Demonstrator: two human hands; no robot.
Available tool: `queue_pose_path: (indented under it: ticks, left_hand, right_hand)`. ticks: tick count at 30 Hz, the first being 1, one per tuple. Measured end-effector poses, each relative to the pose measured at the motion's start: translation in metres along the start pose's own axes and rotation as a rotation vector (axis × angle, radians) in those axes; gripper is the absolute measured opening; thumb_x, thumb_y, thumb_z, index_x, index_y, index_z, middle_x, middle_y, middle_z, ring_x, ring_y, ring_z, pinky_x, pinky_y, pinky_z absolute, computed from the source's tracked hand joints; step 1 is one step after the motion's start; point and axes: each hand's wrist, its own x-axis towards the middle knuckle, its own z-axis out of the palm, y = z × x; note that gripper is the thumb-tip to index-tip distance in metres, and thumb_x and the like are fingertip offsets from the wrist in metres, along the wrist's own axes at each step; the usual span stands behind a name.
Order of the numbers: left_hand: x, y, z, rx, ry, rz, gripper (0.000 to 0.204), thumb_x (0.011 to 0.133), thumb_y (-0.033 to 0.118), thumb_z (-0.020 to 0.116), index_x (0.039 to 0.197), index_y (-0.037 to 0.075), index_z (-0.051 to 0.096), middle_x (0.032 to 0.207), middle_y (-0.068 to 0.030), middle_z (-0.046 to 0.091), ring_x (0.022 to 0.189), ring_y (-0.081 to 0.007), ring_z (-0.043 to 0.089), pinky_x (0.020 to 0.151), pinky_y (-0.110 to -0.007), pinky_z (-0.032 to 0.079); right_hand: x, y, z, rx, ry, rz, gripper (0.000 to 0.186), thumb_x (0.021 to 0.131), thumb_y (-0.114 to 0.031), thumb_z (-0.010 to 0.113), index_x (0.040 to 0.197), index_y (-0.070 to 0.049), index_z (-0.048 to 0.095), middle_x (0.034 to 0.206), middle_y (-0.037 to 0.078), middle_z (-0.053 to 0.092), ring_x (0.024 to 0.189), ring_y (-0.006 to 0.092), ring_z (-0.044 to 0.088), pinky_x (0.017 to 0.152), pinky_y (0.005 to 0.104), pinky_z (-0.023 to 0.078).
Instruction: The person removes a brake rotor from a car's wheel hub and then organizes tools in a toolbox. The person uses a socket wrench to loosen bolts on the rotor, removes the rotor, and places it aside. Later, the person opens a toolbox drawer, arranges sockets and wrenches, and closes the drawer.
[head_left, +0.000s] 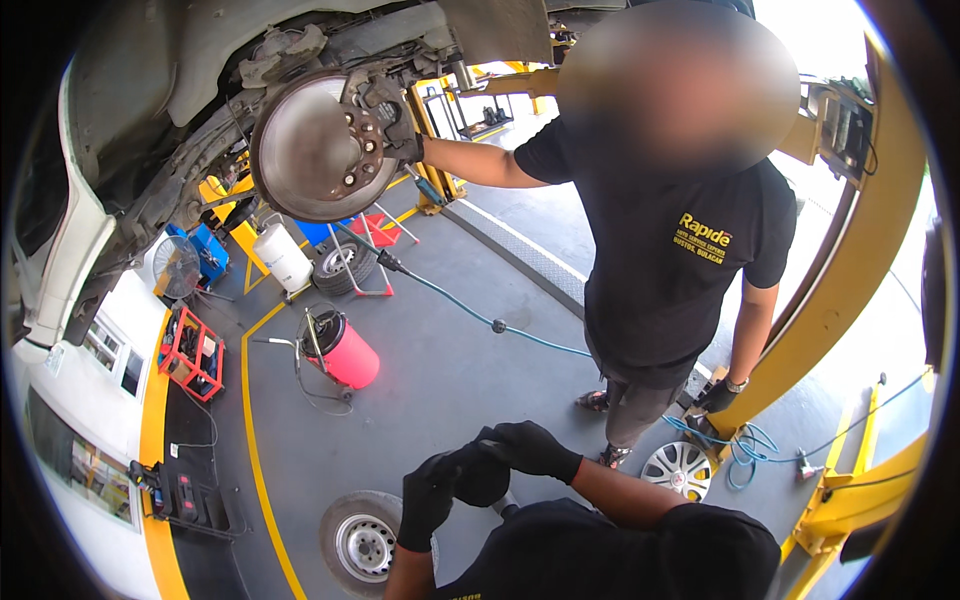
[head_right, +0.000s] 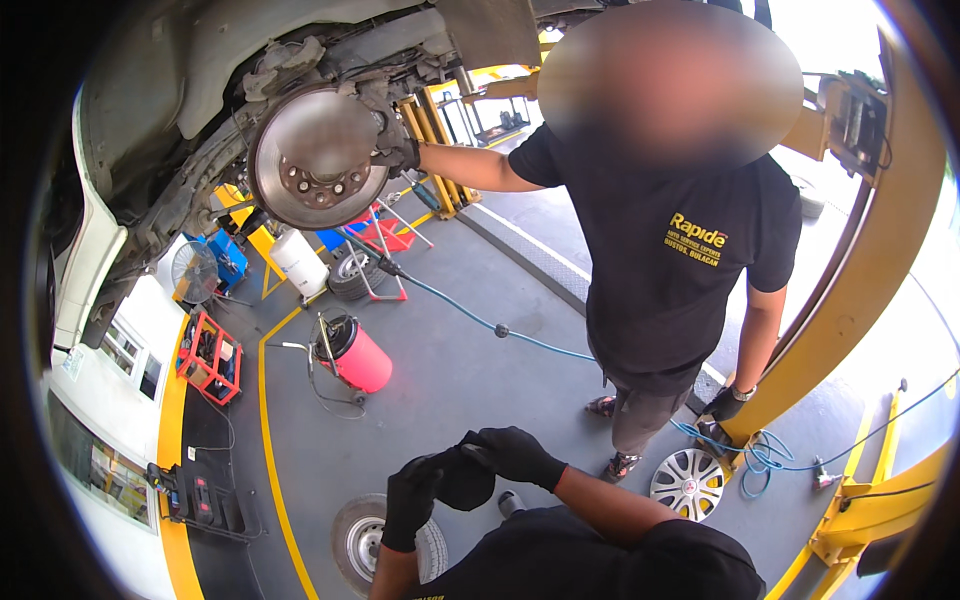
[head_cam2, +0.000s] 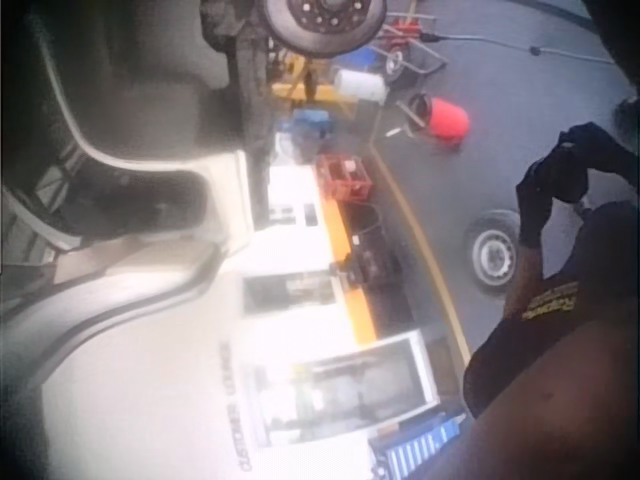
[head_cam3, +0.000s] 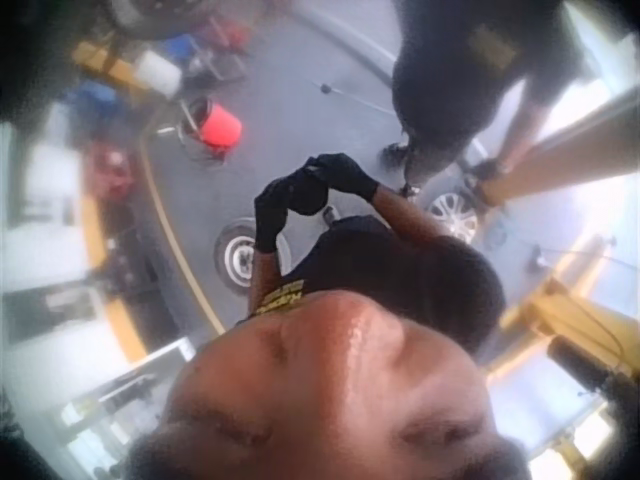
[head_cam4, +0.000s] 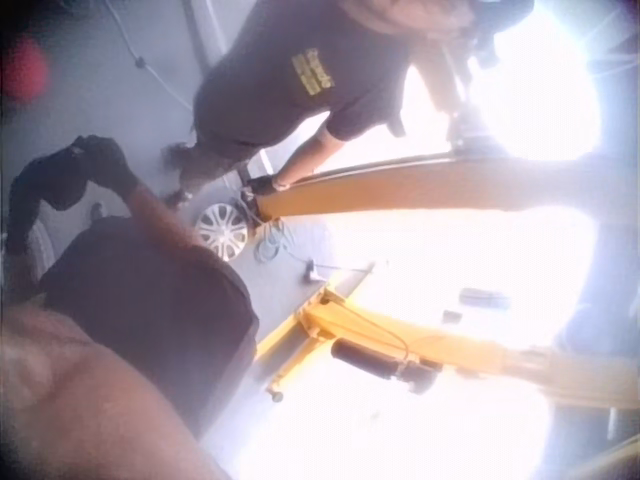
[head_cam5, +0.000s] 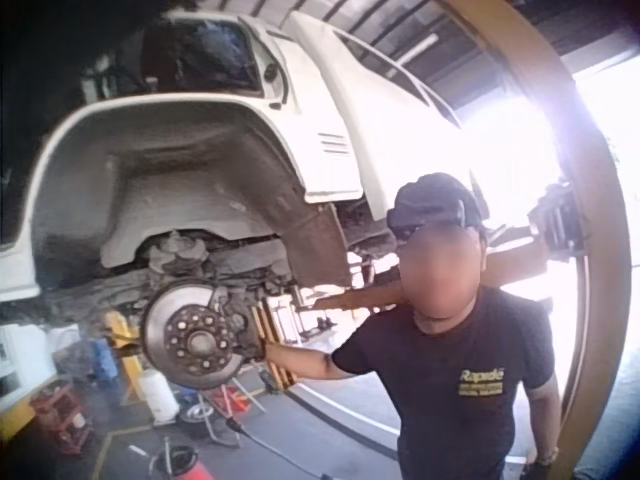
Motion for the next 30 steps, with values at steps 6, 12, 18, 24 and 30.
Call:
queue_pose_path:
  ticks: [6, 12, 18, 24, 30]
  left_hand:
    - [-0.008, -0.003, -0.002, -0.520, 0.006, -0.290, 0.022, 0.106, 0.011, 0.069, 0.122, -0.004, 0.072, 0.091, -0.0122, 0.077, 0.073, -0.0139, 0.071, 0.068, -0.030, 0.056]
    - [-0.005, -0.013, 0.028, -0.545, 0.197, -0.292, 0.038, 0.111, 0.015, 0.066, 0.142, -0.006, 0.059, 0.105, -0.0101, 0.075, 0.088, -0.0127, 0.070, 0.081, -0.028, 0.057]
    - [-0.001, -0.033, 0.032, -0.633, 0.177, -0.359, 0.057, 0.110, 0.016, 0.067, 0.158, -0.004, 0.043, 0.122, -0.0130, 0.074, 0.104, -0.0183, 0.072, 0.093, -0.032, 0.060]
    - [0.006, -0.022, 0.027, -0.565, 0.112, -0.202, 0.071, 0.104, 0.008, 0.074, 0.162, -0.004, 0.036, 0.151, -0.0205, 0.059, 0.133, -0.0259, 0.065, 0.100, -0.036, 0.061]
    - [0.018, 0.018, 0.049, -0.058, -0.044, 0.095, 0.082, 0.092, 0.025, 0.088, 0.158, -0.001, 0.046, 0.145, -0.0206, 0.066, 0.132, -0.0296, 0.069, 0.102, -0.041, 0.060]
  right_hand:
    - [0.008, -0.002, -0.001, 0.010, 0.235, -0.009, 0.030, 0.104, -0.033, 0.074, 0.120, -0.006, 0.072, 0.105, 0.014, 0.076, 0.094, 0.0298, 0.076, 0.087, 0.0440, 0.060]
    - [-0.008, -0.014, 0.038, 0.328, -0.259, -0.276, 0.049, 0.098, -0.029, 0.081, 0.136, -0.004, 0.063, 0.116, 0.015, 0.072, 0.097, 0.0315, 0.074, 0.089, 0.0445, 0.060]
    - [-0.002, 0.002, 0.046, -0.045, -0.155, -0.164, 0.044, 0.105, -0.032, 0.065, 0.143, -0.011, 0.056, 0.101, 0.016, 0.072, 0.089, 0.0342, 0.075, 0.076, 0.0475, 0.059]
    - [0.002, 0.012, 0.003, -0.286, -0.069, -0.037, 0.053, 0.102, -0.033, 0.072, 0.141, 0.000, 0.060, 0.107, 0.011, 0.074, 0.090, 0.0284, 0.073, 0.075, 0.0417, 0.059]
    - [0.003, -0.021, 0.002, 0.719, -0.031, 0.138, 0.034, 0.106, -0.024, 0.074, 0.131, -0.003, 0.068, 0.113, 0.009, 0.076, 0.098, 0.0168, 0.071, 0.091, 0.0371, 0.057]
